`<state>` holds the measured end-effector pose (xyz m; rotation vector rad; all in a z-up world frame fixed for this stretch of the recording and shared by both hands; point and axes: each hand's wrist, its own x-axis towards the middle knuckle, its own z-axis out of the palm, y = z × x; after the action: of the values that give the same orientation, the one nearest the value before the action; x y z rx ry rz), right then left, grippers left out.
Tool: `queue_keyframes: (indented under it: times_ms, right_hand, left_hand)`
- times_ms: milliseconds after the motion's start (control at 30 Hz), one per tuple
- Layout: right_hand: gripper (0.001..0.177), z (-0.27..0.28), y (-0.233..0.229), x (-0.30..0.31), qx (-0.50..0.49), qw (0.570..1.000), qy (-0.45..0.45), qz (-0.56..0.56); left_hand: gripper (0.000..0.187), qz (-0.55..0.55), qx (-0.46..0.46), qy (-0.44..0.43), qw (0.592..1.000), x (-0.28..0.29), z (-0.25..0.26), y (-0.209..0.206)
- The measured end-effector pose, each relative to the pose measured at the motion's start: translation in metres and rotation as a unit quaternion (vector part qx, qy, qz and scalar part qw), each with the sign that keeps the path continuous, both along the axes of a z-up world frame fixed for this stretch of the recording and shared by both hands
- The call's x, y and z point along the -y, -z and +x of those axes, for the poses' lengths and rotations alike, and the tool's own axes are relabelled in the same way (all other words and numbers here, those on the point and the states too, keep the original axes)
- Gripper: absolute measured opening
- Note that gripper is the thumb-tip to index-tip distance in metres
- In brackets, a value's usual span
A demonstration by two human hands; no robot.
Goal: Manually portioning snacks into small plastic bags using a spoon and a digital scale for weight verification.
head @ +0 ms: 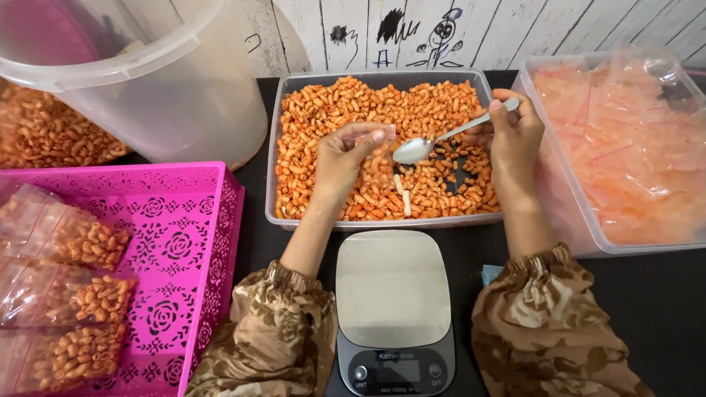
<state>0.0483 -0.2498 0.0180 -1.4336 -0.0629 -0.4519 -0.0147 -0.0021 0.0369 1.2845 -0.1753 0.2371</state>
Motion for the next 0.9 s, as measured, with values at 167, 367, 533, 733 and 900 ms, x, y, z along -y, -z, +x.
queue_keyframes:
  times_ms: [167,367,533,733,900]
  right_hand:
    - [0.024,0.003,0.011,0.005,-0.026,1.0,-0.011,-0.014]
    - [0.03,0.008,0.018,0.008,-0.065,0.997,-0.031,-0.033]
    - [0.039,0.009,0.023,0.009,-0.08,0.995,-0.042,-0.039]
    - [0.061,-0.039,-0.03,-0.036,0.06,0.906,0.074,-0.412]
    - [0.043,-0.073,-0.051,-0.078,0.058,0.944,-0.161,-0.282]
  left_hand:
    - [0.024,0.022,-0.002,0.035,0.999,0.005,-0.017,0.004]
    - [0.02,0.091,0.021,0.008,0.996,0.002,-0.003,0.013]
    - [0.024,-0.007,0.021,-0.033,0.999,-0.004,0.01,0.015]
    - [0.03,-0.016,0.045,-0.075,0.996,-0.001,0.005,0.005]
    - [0.031,-0.025,0.046,-0.084,0.995,-0.001,0.004,0.001]
